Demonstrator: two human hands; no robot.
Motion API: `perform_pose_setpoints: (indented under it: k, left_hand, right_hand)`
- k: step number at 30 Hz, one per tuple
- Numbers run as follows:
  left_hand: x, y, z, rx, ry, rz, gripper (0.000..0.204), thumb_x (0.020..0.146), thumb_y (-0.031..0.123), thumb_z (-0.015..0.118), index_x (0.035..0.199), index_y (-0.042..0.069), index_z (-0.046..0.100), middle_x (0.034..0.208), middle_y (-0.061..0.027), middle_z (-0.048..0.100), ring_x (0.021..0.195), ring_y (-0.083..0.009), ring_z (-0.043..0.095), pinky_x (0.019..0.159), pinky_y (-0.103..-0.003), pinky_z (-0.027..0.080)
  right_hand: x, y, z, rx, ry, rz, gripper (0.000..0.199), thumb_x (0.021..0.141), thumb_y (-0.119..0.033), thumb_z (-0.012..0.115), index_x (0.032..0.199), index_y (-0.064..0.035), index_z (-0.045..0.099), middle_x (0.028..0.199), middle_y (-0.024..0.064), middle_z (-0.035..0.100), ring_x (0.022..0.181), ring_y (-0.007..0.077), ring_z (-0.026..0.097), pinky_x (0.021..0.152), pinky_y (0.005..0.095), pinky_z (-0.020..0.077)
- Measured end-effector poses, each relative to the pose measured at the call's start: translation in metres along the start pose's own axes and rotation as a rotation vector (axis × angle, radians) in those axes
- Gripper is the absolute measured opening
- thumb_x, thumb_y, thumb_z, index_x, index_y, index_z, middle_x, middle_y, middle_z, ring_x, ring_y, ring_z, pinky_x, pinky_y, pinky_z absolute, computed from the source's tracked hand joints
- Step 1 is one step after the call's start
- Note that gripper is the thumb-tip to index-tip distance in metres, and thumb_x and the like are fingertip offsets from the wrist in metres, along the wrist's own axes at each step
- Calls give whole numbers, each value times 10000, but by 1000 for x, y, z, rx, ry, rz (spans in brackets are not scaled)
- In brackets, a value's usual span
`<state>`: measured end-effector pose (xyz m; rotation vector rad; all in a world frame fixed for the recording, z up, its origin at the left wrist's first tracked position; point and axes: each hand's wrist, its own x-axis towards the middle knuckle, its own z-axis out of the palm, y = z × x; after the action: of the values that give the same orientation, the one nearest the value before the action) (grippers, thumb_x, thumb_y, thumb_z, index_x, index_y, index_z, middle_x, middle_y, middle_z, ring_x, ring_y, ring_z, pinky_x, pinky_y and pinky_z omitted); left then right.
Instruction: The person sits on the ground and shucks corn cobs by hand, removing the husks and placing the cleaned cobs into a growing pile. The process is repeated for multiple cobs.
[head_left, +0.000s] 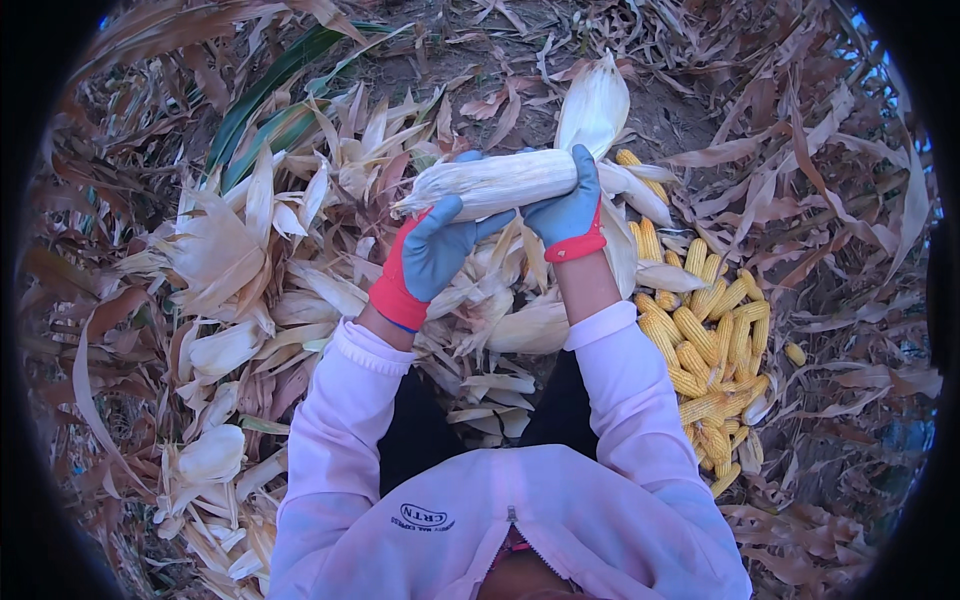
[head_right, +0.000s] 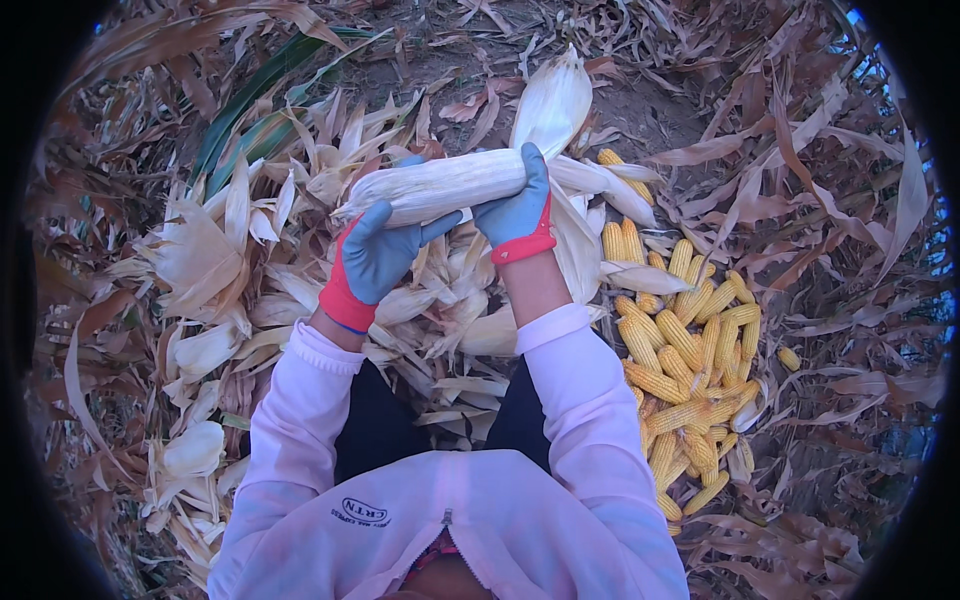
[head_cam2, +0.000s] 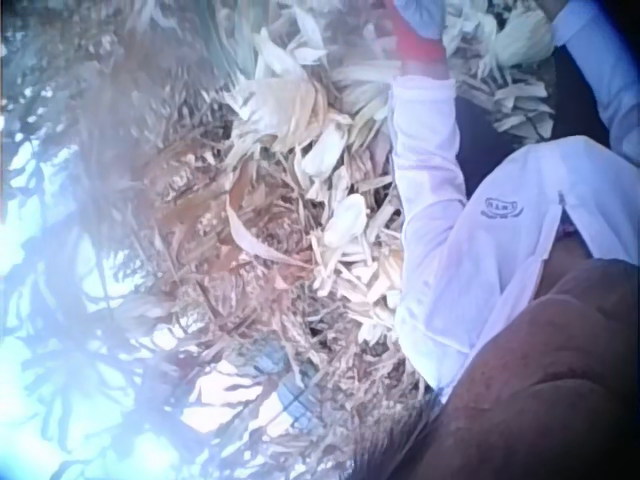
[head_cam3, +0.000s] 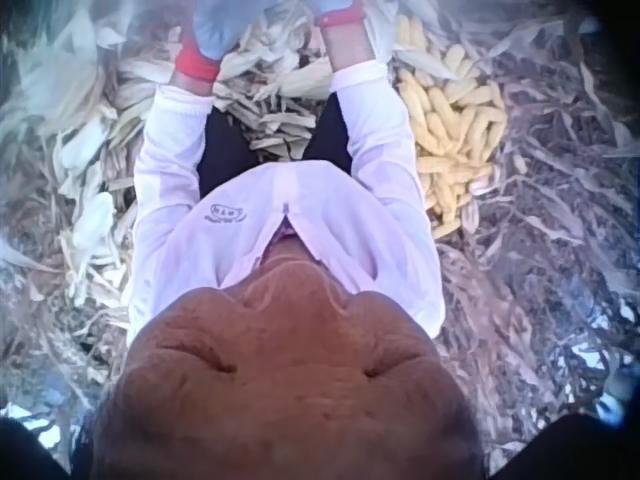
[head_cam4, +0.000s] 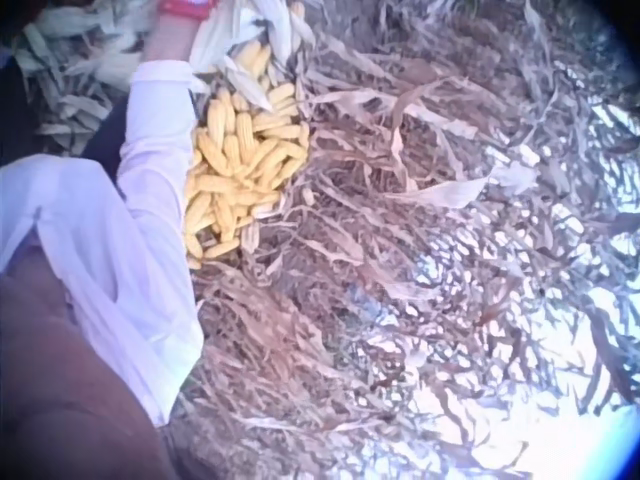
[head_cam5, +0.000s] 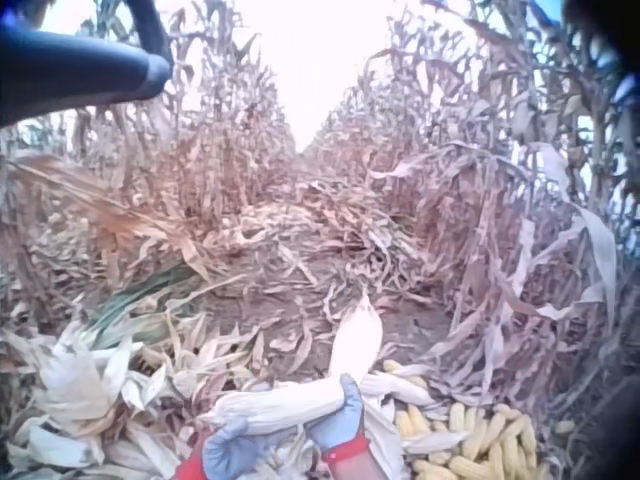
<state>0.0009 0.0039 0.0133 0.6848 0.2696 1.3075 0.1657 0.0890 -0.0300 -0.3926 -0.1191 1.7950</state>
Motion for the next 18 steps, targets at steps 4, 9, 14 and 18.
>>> perform_pose_setpoints:
  k: [4, 9, 14, 18]
  left_hand:
    - [-5, 2, 9, 143, -174, -101, 689, 859, 387, 574, 1385, 25, 314, 1384, -148, 383, 1279, -253, 388, 1054, -436, 320]
    - [-12, -13, 13, 518, -57, -417, 774, 804, 299, 657, 1418, 36, 266, 1385, -113, 370, 1249, -189, 397, 993, -352, 387]
    - [-9, -49, -9, 779, 34, -283, 782, 669, 217, 787, 1316, -6, 410, 1183, -93, 556, 1025, -147, 549, 865, -302, 466]
    - [-7, -49, -17, 952, 204, -266, 701, 639, 206, 805, 1227, 5, 480, 1088, -86, 593, 959, -147, 566, 821, -313, 475]
  right_hand:
    - [4, -53, -10, -40, -173, -197, 464, 799, -380, 599, 1035, 17, 561, 984, 160, 621, 927, 289, 605, 860, 433, 483]
    - [-19, -60, 9, -205, -196, -202, 514, 846, -412, 559, 1119, 23, 542, 1012, 158, 625, 922, 273, 617, 851, 403, 494]
    - [-26, -23, 14, -514, -232, -83, 443, 907, -346, 517, 1155, 20, 536, 1013, 135, 636, 950, 239, 611, 856, 378, 488]
    - [-20, -15, 15, -925, 72, -535, 459, 916, -270, 548, 1251, 21, 429, 1181, 131, 536, 1075, 189, 545, 888, 332, 466]
